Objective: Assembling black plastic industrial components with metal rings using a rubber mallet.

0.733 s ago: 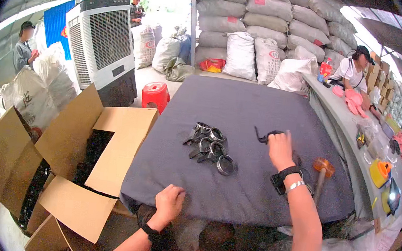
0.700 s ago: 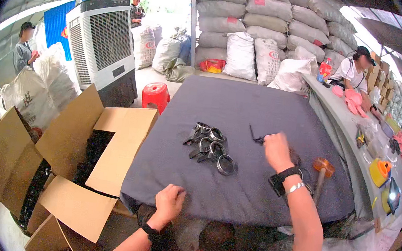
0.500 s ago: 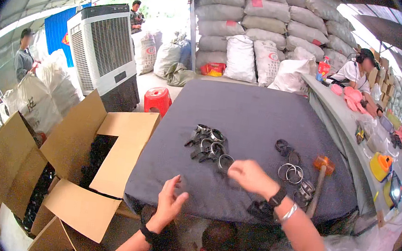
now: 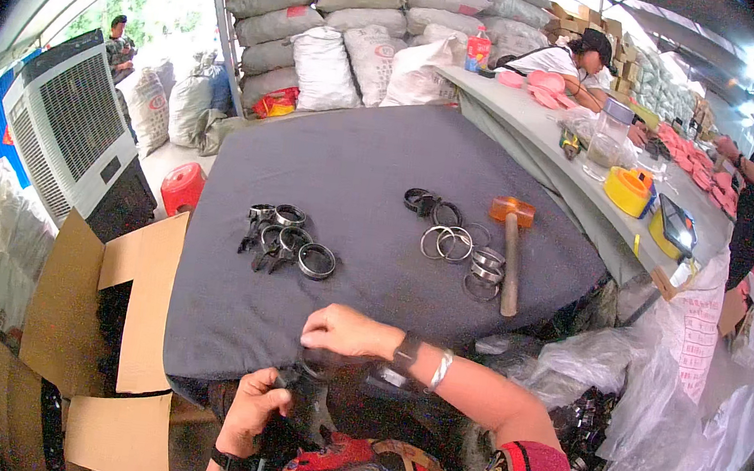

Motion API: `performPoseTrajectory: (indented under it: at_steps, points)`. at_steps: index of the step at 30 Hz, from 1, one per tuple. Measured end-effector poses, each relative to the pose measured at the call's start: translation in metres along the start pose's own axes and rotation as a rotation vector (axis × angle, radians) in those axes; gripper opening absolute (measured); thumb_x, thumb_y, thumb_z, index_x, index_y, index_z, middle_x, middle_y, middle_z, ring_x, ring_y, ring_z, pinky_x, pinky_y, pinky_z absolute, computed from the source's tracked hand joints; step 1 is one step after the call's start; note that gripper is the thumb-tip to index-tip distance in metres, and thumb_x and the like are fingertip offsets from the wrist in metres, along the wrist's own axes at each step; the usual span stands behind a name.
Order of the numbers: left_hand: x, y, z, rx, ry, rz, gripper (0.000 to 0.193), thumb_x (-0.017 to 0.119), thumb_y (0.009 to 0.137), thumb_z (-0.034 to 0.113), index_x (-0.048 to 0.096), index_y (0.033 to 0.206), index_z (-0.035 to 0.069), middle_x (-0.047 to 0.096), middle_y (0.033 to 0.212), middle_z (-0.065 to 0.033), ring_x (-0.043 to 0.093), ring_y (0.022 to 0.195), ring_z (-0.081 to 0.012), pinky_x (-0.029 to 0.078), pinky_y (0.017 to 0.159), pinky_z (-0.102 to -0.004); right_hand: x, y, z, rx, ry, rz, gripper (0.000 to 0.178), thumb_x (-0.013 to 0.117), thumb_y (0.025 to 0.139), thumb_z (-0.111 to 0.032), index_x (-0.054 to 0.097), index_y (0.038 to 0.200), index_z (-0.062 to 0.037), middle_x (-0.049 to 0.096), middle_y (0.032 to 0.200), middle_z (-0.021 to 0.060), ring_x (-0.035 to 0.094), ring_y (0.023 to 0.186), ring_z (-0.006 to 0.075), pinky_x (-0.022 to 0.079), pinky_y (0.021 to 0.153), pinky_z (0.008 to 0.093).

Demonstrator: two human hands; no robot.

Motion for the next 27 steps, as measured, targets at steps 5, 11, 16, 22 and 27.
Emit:
performPoseTrajectory:
  at_steps: [5, 11, 16, 22, 27]
  points:
    - [-0.021, 0.001, -0.026, 0.152, -0.267, 0.360, 0.013, 0.057, 0.090, 0.008, 0.055, 0.076, 0.007, 0.055, 0.067, 0.0012, 0.049, 0.057, -0.0079, 0.040, 0.052, -0.0235, -0.073, -0.032, 0.025, 0.195, -0.983, 0.642, 0.027, 0.064, 0.079, -0.025, 0.065, 0.087, 0.0001, 0.061, 0.093, 0.0195, 0.061, 0.083, 0.0362, 0.051, 0.075, 0.0450]
    - [-0.027, -0.007, -0.043, 0.103, -0.151, 0.479, 0.028, 0.057, 0.092, 0.016, 0.052, 0.066, 0.008, 0.053, 0.061, 0.0010, 0.050, 0.057, -0.0091, 0.041, 0.054, -0.0250, -0.125, -0.049, 0.079, 0.600, -1.362, 0.696, 0.015, 0.057, 0.078, -0.008, 0.066, 0.086, 0.0004, 0.061, 0.092, 0.0198, 0.066, 0.079, 0.0337, 0.055, 0.063, 0.0408]
    - [-0.036, -0.012, -0.050, 0.093, -0.153, 0.516, 0.026, 0.057, 0.091, 0.014, 0.052, 0.066, 0.008, 0.052, 0.061, 0.0022, 0.047, 0.055, -0.0072, 0.038, 0.054, -0.0238, -0.130, -0.046, 0.069, 0.551, -1.416, 0.589, 0.015, 0.057, 0.078, -0.008, 0.065, 0.087, 0.0005, 0.063, 0.085, 0.0177, 0.067, 0.077, 0.0315, 0.055, 0.064, 0.0408]
    - [-0.033, -0.012, -0.042, 0.146, -0.153, 0.646, 0.026, 0.058, 0.090, 0.013, 0.052, 0.066, 0.008, 0.051, 0.061, 0.0026, 0.046, 0.056, -0.0068, 0.037, 0.055, -0.0232, -0.105, -0.031, 0.016, 0.200, -0.309, 0.489, 0.015, 0.054, 0.086, -0.012, 0.064, 0.085, -0.0010, 0.060, 0.070, 0.0038, 0.057, 0.059, 0.0134, 0.045, 0.053, 0.0299]
    - [-0.044, -0.015, -0.048, 0.096, -0.107, 0.558, 0.028, 0.056, 0.091, 0.017, 0.053, 0.065, 0.007, 0.054, 0.062, 0.0003, 0.048, 0.058, -0.0089, 0.039, 0.056, -0.0251, -0.086, -0.011, 0.012, 0.509, 0.005, 0.085, 0.019, 0.053, 0.088, -0.016, 0.066, 0.087, -0.0021, 0.056, 0.066, -0.0015, 0.048, 0.054, 0.0076, 0.038, 0.048, 0.0241]
Point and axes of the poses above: each hand's wrist, its own y-axis towards the middle knuckle, its own x-axis out of the palm, z = x × y, the point moved 2 cm from there along y, towards the middle knuckle
